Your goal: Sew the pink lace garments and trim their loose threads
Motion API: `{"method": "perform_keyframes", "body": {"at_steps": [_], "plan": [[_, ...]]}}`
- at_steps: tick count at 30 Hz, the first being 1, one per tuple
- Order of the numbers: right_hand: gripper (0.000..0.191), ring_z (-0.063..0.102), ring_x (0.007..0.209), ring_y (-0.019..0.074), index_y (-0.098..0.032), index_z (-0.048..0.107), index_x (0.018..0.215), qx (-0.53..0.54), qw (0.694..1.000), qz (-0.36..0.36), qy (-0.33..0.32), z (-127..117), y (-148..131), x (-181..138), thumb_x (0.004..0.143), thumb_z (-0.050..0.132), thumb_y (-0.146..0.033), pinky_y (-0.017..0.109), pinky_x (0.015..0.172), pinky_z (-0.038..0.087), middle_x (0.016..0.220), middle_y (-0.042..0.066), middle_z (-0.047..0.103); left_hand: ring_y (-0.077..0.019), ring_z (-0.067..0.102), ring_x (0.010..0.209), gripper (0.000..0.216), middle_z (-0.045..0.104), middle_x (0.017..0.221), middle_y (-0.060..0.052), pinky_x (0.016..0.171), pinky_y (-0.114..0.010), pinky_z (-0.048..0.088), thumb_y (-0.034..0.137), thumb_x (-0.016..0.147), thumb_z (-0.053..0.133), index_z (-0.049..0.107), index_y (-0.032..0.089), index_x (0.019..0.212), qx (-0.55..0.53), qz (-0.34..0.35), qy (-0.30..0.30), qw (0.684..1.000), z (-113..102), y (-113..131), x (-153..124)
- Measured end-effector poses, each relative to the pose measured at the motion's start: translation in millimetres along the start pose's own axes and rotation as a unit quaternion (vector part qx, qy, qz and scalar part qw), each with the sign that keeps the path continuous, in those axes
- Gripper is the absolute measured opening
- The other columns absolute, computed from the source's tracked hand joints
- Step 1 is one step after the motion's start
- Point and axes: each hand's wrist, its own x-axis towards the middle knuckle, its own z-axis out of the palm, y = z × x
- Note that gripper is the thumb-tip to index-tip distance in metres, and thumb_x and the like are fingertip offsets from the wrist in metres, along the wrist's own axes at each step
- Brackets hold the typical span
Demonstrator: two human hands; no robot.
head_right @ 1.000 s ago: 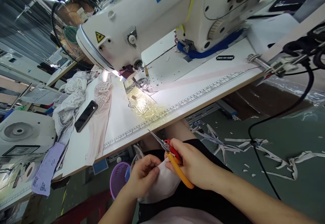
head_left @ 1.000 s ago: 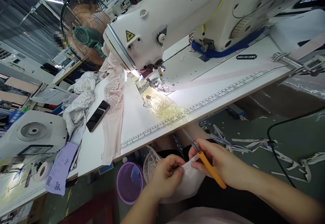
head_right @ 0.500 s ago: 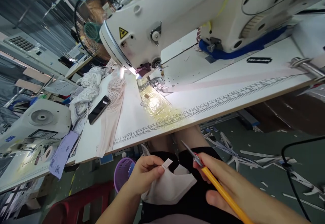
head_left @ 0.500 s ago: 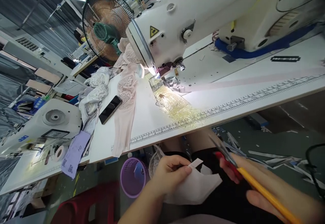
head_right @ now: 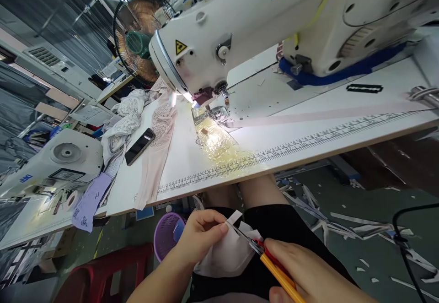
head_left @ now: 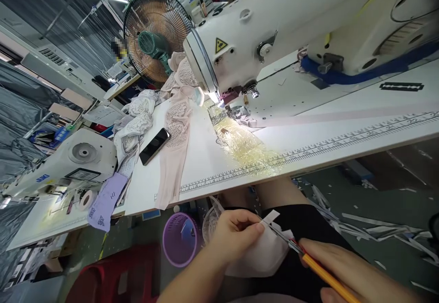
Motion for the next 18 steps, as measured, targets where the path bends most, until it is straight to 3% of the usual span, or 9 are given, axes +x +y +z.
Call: {"method": "perform_keyframes", "body": {"at_steps": [7, 16, 18], "plan": [[0.036, 0.052, 0.057, 0.0216, -0.028, 0.055, 0.076, -0.014, 0.999, 0.0, -0.039, 3, 19, -1, 0.08, 0.055, -0.064, 0.03, 0.052, 0.042, 0.067, 0.002, 0.06, -0.0067, 0.036, 0.05, 0.052, 0.049, 0.053, 0.001, 0.05, -0.023, 0.026, 0.061, 0.052, 0.08, 0.062, 0.013, 0.06, 0.009, -0.003, 0.012, 1.0, 1, 0, 3], [0.039, 0.056, 0.056, 0.0225, -0.027, 0.048, 0.068, 0.004, 0.998, 0.05, -0.024, 7, 24, -3, 0.081, 0.051, -0.064, 0.03, 0.049, 0.044, 0.065, 0.004, 0.059, -0.0076, 0.039, 0.051, 0.048, 0.051, 0.056, 0.0, 0.051, -0.023, 0.028, 0.057, 0.056, 0.079, 0.064, 0.012, 0.064, 0.033, -0.01, 0.002, 0.999, 0, 1, 4], [0.038, 0.054, 0.056, 0.0215, -0.027, 0.045, 0.067, -0.007, 0.999, 0.05, 0.004, 3, 29, -2, 0.081, 0.054, -0.061, 0.031, 0.051, 0.044, 0.065, 0.003, 0.057, -0.0083, 0.04, 0.052, 0.046, 0.053, 0.057, -0.001, 0.051, -0.023, 0.03, 0.055, 0.059, 0.077, 0.065, 0.012, 0.064, 0.053, -0.007, -0.005, 0.999, -1, 2, 5]]}}
